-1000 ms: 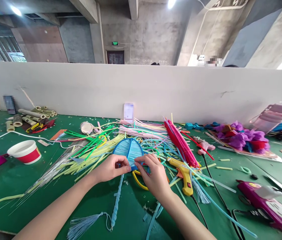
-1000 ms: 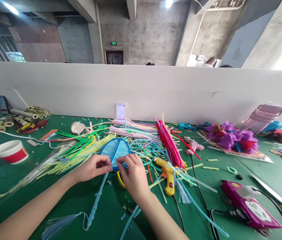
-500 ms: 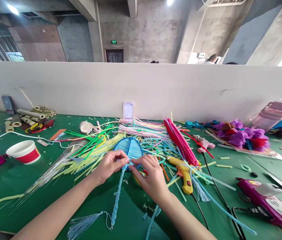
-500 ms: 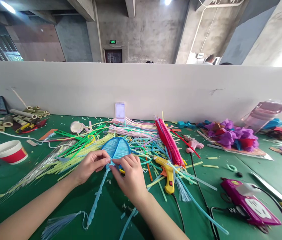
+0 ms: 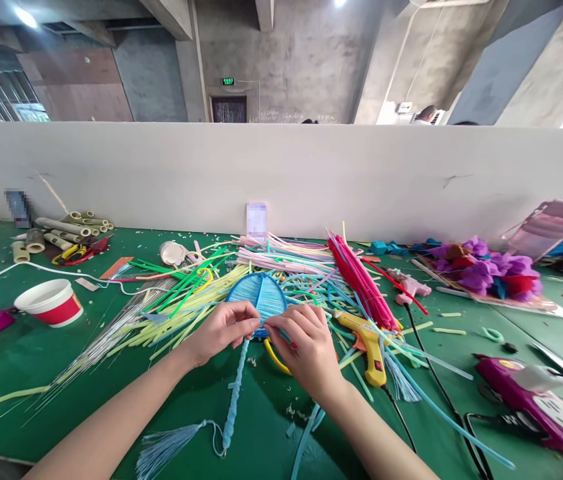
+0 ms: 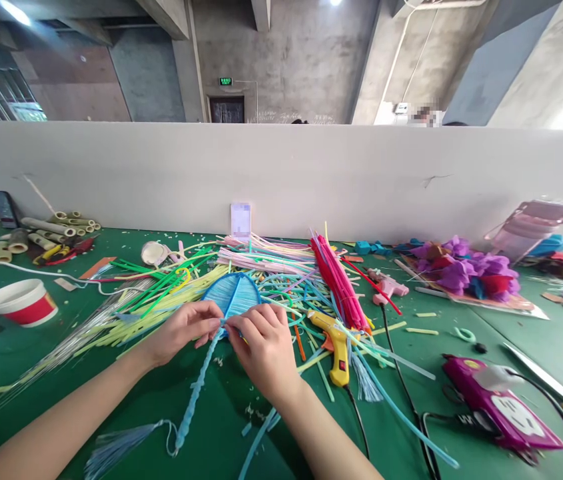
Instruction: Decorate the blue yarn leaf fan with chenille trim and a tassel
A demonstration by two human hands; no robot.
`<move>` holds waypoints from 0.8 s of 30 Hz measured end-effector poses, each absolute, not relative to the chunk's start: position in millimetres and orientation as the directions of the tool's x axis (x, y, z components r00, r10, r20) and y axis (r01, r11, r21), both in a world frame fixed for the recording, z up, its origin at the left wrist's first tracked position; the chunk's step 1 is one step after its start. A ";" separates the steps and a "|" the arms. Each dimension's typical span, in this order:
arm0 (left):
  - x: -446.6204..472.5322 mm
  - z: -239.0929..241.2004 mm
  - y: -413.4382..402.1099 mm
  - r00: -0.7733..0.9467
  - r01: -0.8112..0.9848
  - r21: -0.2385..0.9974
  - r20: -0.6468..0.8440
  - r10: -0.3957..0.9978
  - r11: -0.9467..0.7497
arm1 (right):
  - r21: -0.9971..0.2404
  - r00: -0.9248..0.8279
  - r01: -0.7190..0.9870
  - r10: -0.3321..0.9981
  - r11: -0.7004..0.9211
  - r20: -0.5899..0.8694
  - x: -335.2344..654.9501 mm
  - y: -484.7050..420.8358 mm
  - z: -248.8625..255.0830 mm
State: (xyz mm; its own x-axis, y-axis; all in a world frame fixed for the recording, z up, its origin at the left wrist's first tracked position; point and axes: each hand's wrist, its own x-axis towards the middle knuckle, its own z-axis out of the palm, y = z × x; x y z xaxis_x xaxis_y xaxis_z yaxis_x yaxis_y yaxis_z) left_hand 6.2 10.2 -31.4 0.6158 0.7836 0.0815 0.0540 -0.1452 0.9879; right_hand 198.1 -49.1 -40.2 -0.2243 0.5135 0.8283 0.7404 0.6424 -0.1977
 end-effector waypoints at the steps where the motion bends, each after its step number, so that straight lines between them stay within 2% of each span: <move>1: 6.5 -31.5 10.0 0.613 0.056 0.988 0.081 0.786 -0.146 | -0.174 -0.247 0.743 0.507 0.646 0.826 198.2 -48.8 -40.5; 10: 13.6 -36.4 7.7 0.574 0.050 0.989 0.085 0.815 -0.139 | 0.120 -0.430 0.826 0.479 0.550 0.766 195.8 -48.8 -43.0; 14: 15.8 -38.5 6.3 0.559 0.065 0.982 0.110 0.822 -0.176 | 0.120 -0.423 0.846 0.516 0.520 0.745 193.2 -49.2 -44.8; 16: 15.6 -39.5 6.2 0.565 0.081 0.975 0.126 0.815 -0.207 | 0.017 -0.384 0.837 0.566 0.547 0.729 193.3 -49.3 -45.1; 17: 15.0 -39.7 6.3 0.575 0.091 0.970 0.135 0.807 -0.227 | -0.073 -0.358 0.818 0.605 0.570 0.711 193.8 -49.4 -45.0; 20: 12.0 -38.1 6.5 0.620 0.128 0.945 0.161 0.768 -0.301 | -0.463 -0.253 0.674 0.768 0.576 0.588 196.4 -49.6 -43.2; 22: 9.0 -34.4 5.9 0.650 0.153 0.922 0.176 0.739 -0.355 | -0.737 -0.206 0.493 0.886 0.461 0.416 197.5 -49.5 -41.3; 24: 5.6 -29.0 4.3 0.683 0.179 0.887 0.200 0.703 -0.426 | -0.955 -0.208 0.222 0.966 0.198 0.152 197.2 -48.9 -39.7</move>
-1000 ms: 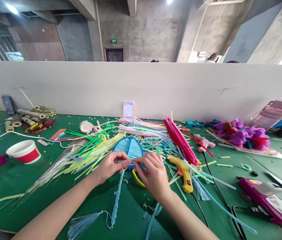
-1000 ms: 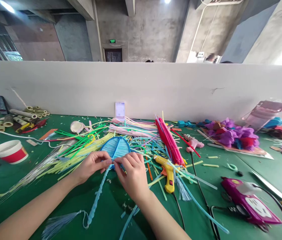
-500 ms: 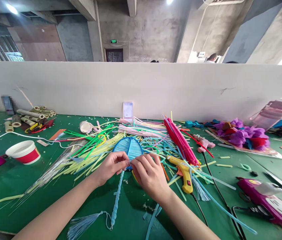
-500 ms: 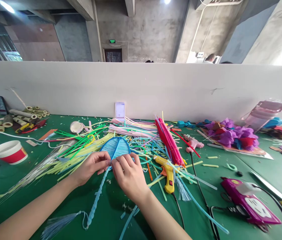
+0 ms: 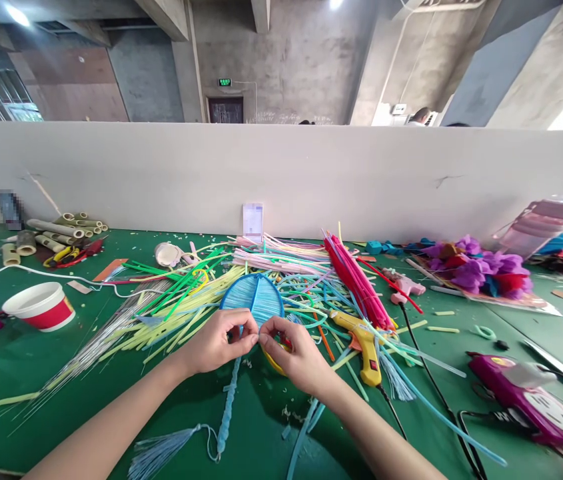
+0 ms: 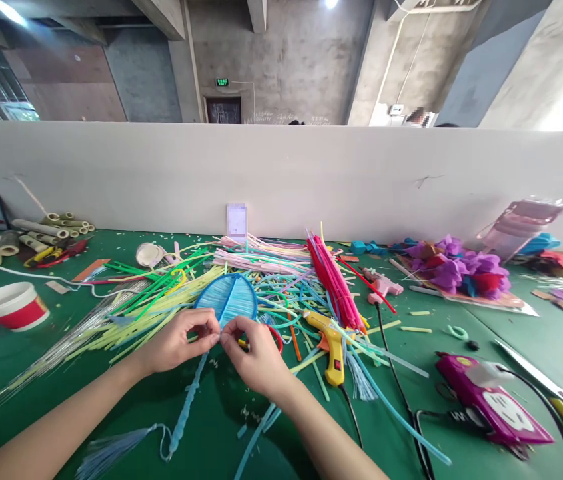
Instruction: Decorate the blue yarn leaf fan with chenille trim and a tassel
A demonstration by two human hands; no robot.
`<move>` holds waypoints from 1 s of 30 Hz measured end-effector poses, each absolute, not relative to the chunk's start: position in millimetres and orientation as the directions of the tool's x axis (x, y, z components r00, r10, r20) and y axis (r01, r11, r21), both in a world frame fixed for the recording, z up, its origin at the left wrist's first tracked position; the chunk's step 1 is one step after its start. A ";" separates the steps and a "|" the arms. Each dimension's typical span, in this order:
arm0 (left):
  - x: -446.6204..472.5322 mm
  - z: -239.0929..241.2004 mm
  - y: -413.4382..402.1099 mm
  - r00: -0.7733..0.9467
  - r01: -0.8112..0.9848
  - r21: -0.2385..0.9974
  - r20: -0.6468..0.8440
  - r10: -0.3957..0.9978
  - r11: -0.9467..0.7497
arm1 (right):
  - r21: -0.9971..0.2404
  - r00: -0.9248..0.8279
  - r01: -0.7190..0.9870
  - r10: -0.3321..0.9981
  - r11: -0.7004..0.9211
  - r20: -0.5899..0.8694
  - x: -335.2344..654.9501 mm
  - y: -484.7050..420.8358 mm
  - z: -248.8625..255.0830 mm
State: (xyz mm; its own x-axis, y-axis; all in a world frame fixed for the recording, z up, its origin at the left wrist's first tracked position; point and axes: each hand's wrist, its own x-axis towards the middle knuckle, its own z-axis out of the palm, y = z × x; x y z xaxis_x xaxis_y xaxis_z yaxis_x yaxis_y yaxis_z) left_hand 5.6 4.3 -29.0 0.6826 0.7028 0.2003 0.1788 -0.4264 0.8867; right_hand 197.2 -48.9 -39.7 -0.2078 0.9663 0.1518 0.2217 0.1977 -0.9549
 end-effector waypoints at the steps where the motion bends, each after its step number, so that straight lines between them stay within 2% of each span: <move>1: 4.0 -25.9 3.2 0.702 0.195 0.858 0.217 0.678 -0.476 | -0.996 -0.235 0.083 0.972 0.042 0.022 196.5 -48.6 -39.1; 3: 1.5 -20.3 0.9 0.738 0.226 0.784 0.250 0.627 -0.578 | -0.973 -0.299 -0.114 0.941 -0.202 -0.160 194.2 -48.1 -38.3; 4: 0.9 -18.2 -0.1 0.749 0.240 0.745 0.266 0.607 -0.623 | -0.950 -0.324 -0.161 0.923 -0.269 -0.206 193.0 -48.0 -38.0; 6: 0.8 -16.2 -1.3 0.746 0.260 0.702 0.290 0.599 -0.663 | -0.931 -0.345 -0.180 0.907 -0.317 -0.242 191.1 -48.2 -36.9; 8: 2.5 -17.4 -1.2 0.708 0.259 0.729 0.303 0.638 -0.634 | -0.927 -0.323 -0.187 0.911 -0.326 -0.255 190.6 -48.9 -35.1; 10: 5.1 -20.9 0.0 0.641 0.218 0.838 0.263 0.721 -0.500 | -0.975 -0.221 -0.110 0.962 -0.191 -0.163 191.5 -50.6 -33.0; 12: 7.8 -25.1 1.9 0.580 0.152 0.934 0.182 0.794 -0.324 | -0.992 -0.100 0.105 0.993 0.067 0.056 193.2 -53.0 -31.9; 13: 8.8 -27.0 2.9 0.560 0.126 0.958 0.144 0.816 -0.256 | -0.947 -0.074 0.244 0.978 0.208 0.196 194.1 -54.3 -32.2; 16: 10.1 -30.7 5.6 0.522 0.104 0.977 0.105 0.847 -0.185 | -0.647 -0.131 0.552 0.822 0.525 0.555 195.7 -56.7 -36.9; 18: 9.8 -31.3 6.7 0.501 0.096 0.981 0.098 0.860 -0.169 | -0.445 -0.184 0.648 0.694 0.618 0.696 195.7 -56.2 -41.7; 20: 9.5 -30.7 6.7 0.489 0.095 0.982 0.097 0.867 -0.164 | -0.330 -0.216 0.689 0.618 0.645 0.756 195.1 -54.7 -45.7; 22: 9.8 -29.4 5.8 0.488 0.105 0.980 0.099 0.867 -0.171 | -0.288 -0.239 0.697 0.590 0.657 0.771 194.7 -53.2 -47.5; 30: 14.8 -26.8 2.0 0.500 0.147 0.965 0.116 0.858 -0.216 | -0.284 -0.258 0.706 0.609 0.649 0.750 196.3 -52.7 -44.6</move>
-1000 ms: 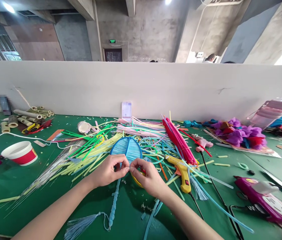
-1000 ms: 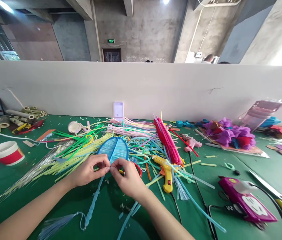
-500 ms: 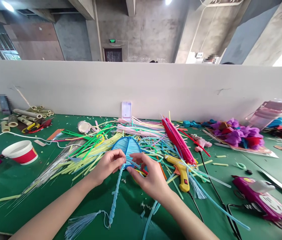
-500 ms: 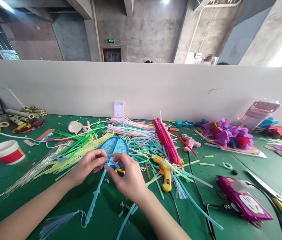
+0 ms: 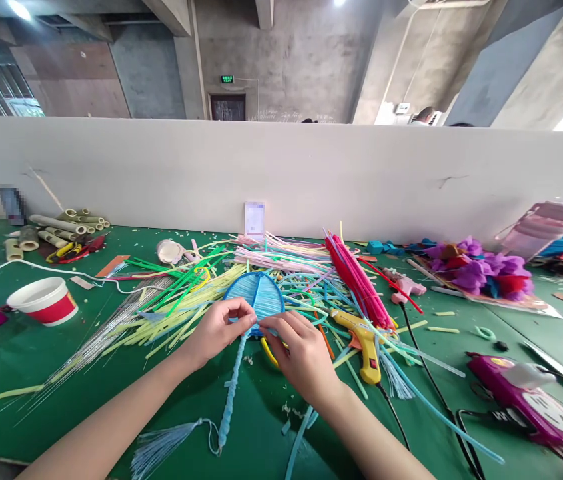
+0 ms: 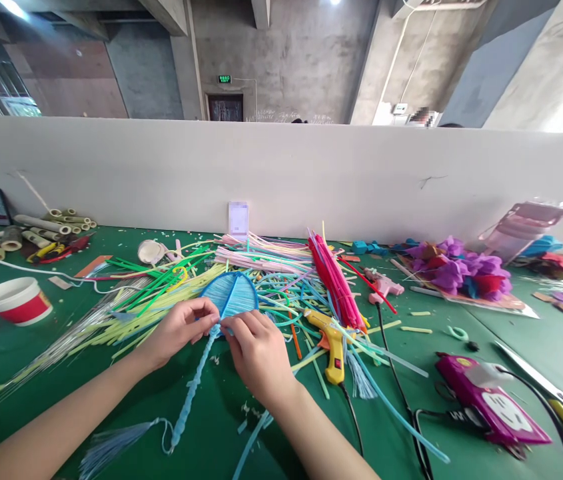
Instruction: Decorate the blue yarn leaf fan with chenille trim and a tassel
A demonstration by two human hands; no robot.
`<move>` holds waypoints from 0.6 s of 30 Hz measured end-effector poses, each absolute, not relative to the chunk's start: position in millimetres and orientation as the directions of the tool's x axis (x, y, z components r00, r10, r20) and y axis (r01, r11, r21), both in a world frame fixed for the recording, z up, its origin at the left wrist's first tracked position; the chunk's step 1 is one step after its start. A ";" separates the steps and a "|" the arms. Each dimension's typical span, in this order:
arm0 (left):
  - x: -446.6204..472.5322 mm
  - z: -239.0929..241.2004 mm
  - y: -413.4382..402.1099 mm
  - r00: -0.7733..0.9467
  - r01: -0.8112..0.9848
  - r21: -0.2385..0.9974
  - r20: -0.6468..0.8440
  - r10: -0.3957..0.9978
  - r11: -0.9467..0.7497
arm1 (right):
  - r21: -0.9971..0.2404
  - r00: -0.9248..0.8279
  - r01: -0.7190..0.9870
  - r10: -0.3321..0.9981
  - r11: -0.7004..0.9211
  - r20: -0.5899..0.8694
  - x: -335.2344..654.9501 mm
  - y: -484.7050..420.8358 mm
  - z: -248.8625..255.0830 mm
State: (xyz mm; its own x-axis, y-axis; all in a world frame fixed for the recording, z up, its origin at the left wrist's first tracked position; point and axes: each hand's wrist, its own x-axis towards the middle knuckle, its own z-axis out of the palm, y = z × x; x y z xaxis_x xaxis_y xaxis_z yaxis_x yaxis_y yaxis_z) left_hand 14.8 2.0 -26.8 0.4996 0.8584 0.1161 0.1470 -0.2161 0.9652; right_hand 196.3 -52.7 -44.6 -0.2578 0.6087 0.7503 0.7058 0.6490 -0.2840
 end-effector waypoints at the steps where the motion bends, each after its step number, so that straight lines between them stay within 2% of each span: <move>1: 15.1 -27.2 2.1 0.497 0.150 0.964 0.118 0.860 -0.219 | -0.282 -0.267 0.705 0.612 0.651 0.744 196.9 -52.5 -44.7; 7: 15.3 -28.9 1.9 0.510 0.180 0.955 0.114 0.852 -0.235 | -0.203 -0.365 0.703 0.591 0.681 0.720 202.6 -51.0 -45.2; 13: 15.2 -30.2 0.8 0.555 0.209 0.934 0.130 0.821 -0.290 | -0.117 -0.380 0.731 0.543 0.673 0.749 206.6 -51.8 -42.5; 15: 14.4 -31.4 0.8 0.566 0.224 0.925 0.133 0.813 -0.307 | -0.166 -0.362 0.713 0.560 0.681 0.745 207.0 -51.4 -42.7; 18: 11.0 -31.4 0.6 0.608 0.268 0.883 0.155 0.778 -0.386 | -0.365 -0.299 0.643 0.659 0.674 0.690 206.6 -50.8 -44.0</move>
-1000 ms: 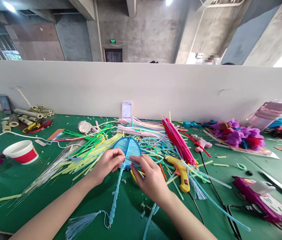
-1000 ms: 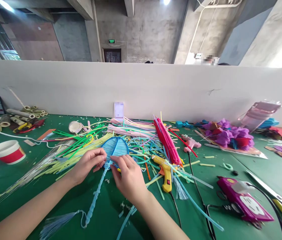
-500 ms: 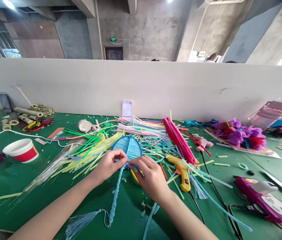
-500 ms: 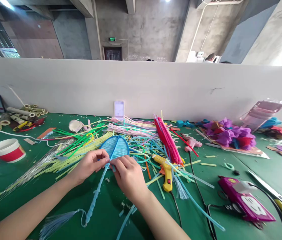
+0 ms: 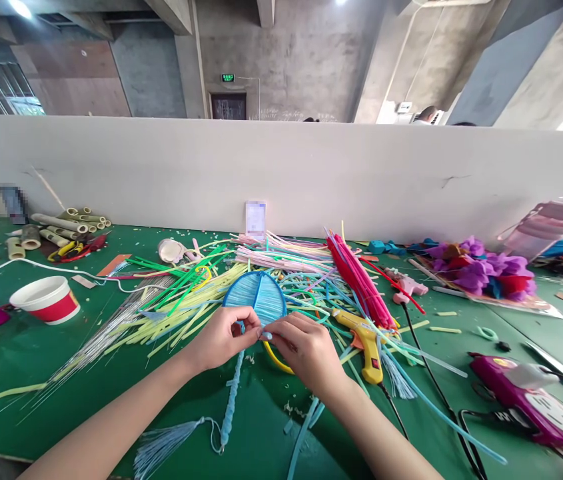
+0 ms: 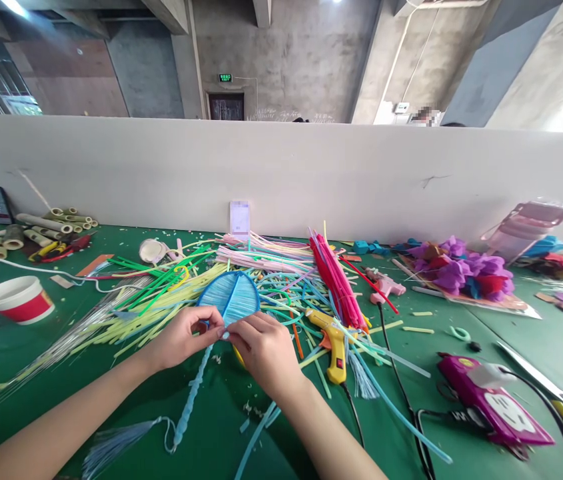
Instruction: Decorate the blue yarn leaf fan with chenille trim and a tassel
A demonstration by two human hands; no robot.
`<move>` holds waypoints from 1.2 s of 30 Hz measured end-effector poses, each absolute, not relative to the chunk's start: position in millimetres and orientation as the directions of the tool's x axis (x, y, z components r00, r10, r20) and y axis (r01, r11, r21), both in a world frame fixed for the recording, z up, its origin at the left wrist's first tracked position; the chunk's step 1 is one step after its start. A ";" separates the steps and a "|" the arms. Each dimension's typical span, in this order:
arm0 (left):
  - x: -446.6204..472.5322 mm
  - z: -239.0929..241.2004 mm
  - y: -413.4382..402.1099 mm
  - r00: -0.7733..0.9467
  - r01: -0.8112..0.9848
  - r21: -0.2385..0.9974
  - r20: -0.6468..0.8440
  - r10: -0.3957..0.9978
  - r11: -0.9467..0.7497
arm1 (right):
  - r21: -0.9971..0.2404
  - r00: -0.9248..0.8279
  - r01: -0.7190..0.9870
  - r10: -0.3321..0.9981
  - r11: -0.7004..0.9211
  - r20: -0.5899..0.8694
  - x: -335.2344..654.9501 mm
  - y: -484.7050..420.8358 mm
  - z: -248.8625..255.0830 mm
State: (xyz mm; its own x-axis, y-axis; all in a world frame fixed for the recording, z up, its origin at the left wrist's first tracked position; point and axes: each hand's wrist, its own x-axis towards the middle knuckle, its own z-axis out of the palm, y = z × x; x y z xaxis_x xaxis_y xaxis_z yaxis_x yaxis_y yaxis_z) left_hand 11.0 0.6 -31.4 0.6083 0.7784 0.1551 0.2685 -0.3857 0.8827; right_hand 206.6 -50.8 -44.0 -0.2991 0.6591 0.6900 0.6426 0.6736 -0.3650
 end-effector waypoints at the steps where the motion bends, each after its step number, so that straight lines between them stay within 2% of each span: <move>1: 9.3 -30.5 0.4 0.629 0.283 0.862 0.165 0.759 -0.422 | -0.454 -0.268 0.608 0.707 0.651 0.655 206.1 -50.7 -44.4; 5: 4.1 -23.9 -0.7 0.691 0.288 0.823 0.176 0.701 -0.490 | -0.789 -0.150 0.437 0.899 0.433 0.410 203.3 -49.3 -43.4; 7: 4.0 -20.8 -0.9 0.686 0.256 0.852 0.173 0.707 -0.457 | -0.899 -0.123 0.315 0.952 0.304 0.279 202.5 -47.8 -41.8; 9: 5.3 -18.8 -0.7 0.662 0.205 0.909 0.145 0.735 -0.364 | -0.955 -0.117 0.179 0.969 0.238 0.219 202.6 -46.5 -39.9; 11: 7.0 -18.1 -0.2 0.641 0.165 0.951 0.099 0.761 -0.263 | -0.966 -0.121 0.088 0.966 0.241 0.230 203.4 -45.8 -38.0; 13: 8.2 -18.3 0.5 0.637 0.164 0.962 0.065 0.768 -0.218 | -0.961 -0.125 0.079 0.959 0.263 0.253 204.5 -45.8 -36.5; 18: 8.9 -20.0 0.3 0.657 0.173 0.959 0.058 0.751 -0.226 | -0.947 -0.131 0.163 0.957 0.279 0.259 205.3 -47.1 -35.2; 22: 9.1 -21.8 -0.9 0.686 0.177 0.954 0.057 0.725 -0.242 | -0.939 -0.193 0.147 0.940 0.312 0.283 203.3 -50.1 -35.0; 25: 8.9 -23.6 -1.0 0.707 0.190 0.949 0.045 0.706 -0.251 | -0.966 -0.228 0.082 0.948 0.247 0.223 201.4 -51.7 -35.5; 31: 7.5 -24.1 -1.2 0.728 0.192 0.934 0.071 0.682 -0.302 | -0.992 -0.287 -0.126 0.957 0.013 0.049 199.1 -49.2 -36.7; 36: 7.4 -19.3 -4.1 0.719 0.137 0.956 0.084 0.690 -0.260 | -0.969 -0.252 -0.246 0.967 -0.026 0.038 197.2 -49.8 -32.2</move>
